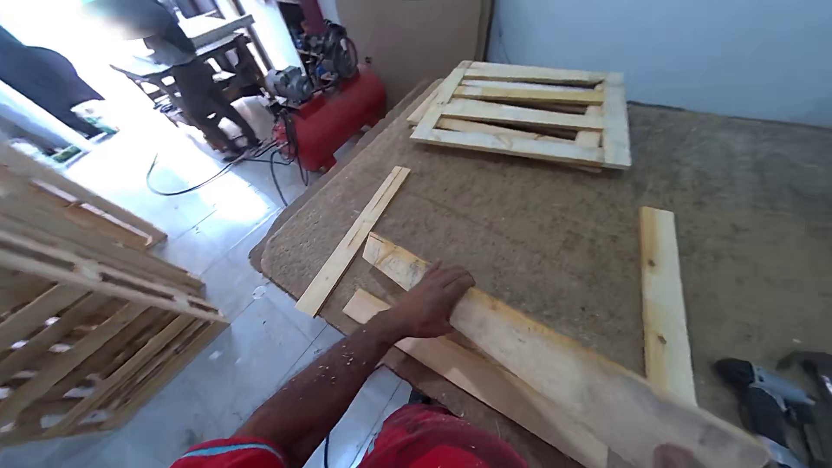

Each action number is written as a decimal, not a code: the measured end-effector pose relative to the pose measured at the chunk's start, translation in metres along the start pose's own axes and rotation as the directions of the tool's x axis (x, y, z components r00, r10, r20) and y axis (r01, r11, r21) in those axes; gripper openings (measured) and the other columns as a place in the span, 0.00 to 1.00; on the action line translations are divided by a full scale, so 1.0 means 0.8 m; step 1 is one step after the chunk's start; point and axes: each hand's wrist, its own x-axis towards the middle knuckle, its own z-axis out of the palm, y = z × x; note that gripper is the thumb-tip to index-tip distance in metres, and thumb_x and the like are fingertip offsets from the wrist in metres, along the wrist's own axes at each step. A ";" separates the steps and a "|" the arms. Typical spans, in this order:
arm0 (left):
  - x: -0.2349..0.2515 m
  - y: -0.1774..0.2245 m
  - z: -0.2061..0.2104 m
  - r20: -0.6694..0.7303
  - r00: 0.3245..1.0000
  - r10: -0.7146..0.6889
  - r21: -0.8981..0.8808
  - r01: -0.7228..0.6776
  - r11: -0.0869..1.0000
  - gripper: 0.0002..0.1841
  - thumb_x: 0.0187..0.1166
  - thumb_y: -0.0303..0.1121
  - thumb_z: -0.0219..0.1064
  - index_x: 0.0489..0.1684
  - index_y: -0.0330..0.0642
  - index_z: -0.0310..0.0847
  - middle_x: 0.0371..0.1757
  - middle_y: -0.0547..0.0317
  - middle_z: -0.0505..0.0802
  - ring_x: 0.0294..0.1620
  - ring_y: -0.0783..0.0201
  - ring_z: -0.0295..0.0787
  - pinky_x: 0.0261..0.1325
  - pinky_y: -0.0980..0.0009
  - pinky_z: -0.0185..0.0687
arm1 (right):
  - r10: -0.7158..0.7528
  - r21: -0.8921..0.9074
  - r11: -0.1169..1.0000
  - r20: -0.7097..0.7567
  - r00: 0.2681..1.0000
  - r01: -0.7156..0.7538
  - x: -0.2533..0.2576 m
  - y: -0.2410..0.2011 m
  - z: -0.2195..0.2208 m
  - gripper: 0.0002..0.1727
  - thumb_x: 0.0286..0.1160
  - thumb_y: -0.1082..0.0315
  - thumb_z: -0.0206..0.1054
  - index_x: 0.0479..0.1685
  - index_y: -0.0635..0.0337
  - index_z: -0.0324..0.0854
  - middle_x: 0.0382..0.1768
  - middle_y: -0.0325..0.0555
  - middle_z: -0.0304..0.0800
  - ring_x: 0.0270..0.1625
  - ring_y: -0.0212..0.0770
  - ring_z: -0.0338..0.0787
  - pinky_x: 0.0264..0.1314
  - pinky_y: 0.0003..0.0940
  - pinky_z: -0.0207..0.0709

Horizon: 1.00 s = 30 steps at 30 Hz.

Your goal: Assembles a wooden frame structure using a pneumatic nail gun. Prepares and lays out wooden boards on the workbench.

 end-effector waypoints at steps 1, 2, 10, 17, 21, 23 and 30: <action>0.008 -0.001 -0.007 -0.105 0.995 0.001 -0.030 -0.004 1.000 0.45 0.46 0.38 0.90 0.74 0.46 0.77 0.78 0.52 0.83 0.87 0.50 0.69 0.92 0.38 0.53 | -0.112 0.001 0.994 0.000 0.994 0.112 0.006 -0.035 0.005 0.31 0.80 0.57 0.70 0.61 0.81 0.69 0.50 0.45 0.90 0.53 0.29 0.93 0.60 0.32 0.90; 0.013 0.000 -0.010 -0.216 0.976 -0.033 -0.078 0.017 0.997 0.45 0.47 0.38 0.90 0.75 0.45 0.76 0.79 0.50 0.82 0.88 0.49 0.68 0.92 0.39 0.54 | -0.221 -0.043 0.974 0.023 0.975 0.222 0.009 -0.065 0.009 0.25 0.81 0.57 0.71 0.58 0.75 0.75 0.48 0.38 0.93 0.52 0.24 0.92 0.59 0.28 0.90; -0.023 0.101 -0.027 0.287 0.507 -0.812 -0.958 0.162 -0.237 0.19 0.95 0.40 0.41 0.52 0.44 0.81 0.38 0.62 0.94 0.38 0.70 0.92 0.42 0.69 0.90 | -0.679 -0.230 0.528 0.463 0.569 0.817 0.020 -0.141 0.082 0.07 0.82 0.62 0.67 0.51 0.45 0.89 0.51 0.40 0.96 0.59 0.43 0.93 0.55 0.37 0.89; -0.051 0.120 -0.055 0.369 0.759 -0.536 -0.843 0.030 -0.537 0.34 0.91 0.61 0.37 0.53 0.47 0.87 0.45 0.55 0.97 0.46 0.63 0.97 0.48 0.62 0.95 | -0.669 -0.199 0.708 0.121 0.734 0.678 0.003 -0.114 0.091 0.26 0.66 0.42 0.80 0.54 0.49 0.83 0.50 0.39 0.86 0.51 0.31 0.88 0.50 0.25 0.86; -0.042 0.132 -0.065 0.358 0.754 -0.551 -0.851 0.020 -0.526 0.27 0.95 0.48 0.39 0.47 0.45 0.86 0.41 0.57 0.97 0.43 0.67 0.97 0.48 0.67 0.95 | -0.620 -0.074 0.778 0.076 0.781 0.624 0.007 -0.111 0.086 0.26 0.63 0.49 0.85 0.51 0.54 0.82 0.48 0.38 0.89 0.52 0.30 0.91 0.50 0.25 0.90; -0.036 0.142 -0.070 0.366 0.716 -0.595 -0.857 0.011 -0.515 0.26 0.96 0.46 0.38 0.44 0.45 0.85 0.38 0.58 0.97 0.40 0.69 0.97 0.45 0.70 0.95 | -0.601 -0.030 0.797 0.064 0.797 0.604 0.008 -0.109 0.084 0.26 0.61 0.51 0.86 0.51 0.55 0.83 0.50 0.38 0.90 0.54 0.31 0.91 0.54 0.27 0.91; -0.032 0.149 -0.070 0.368 0.757 -0.540 -0.819 -0.012 -0.574 0.26 0.95 0.42 0.37 0.43 0.45 0.87 0.39 0.57 0.97 0.42 0.68 0.96 0.49 0.68 0.94 | -0.567 0.033 0.824 0.048 0.822 0.566 0.009 -0.107 0.077 0.27 0.58 0.56 0.88 0.53 0.58 0.84 0.51 0.40 0.90 0.53 0.34 0.92 0.54 0.32 0.92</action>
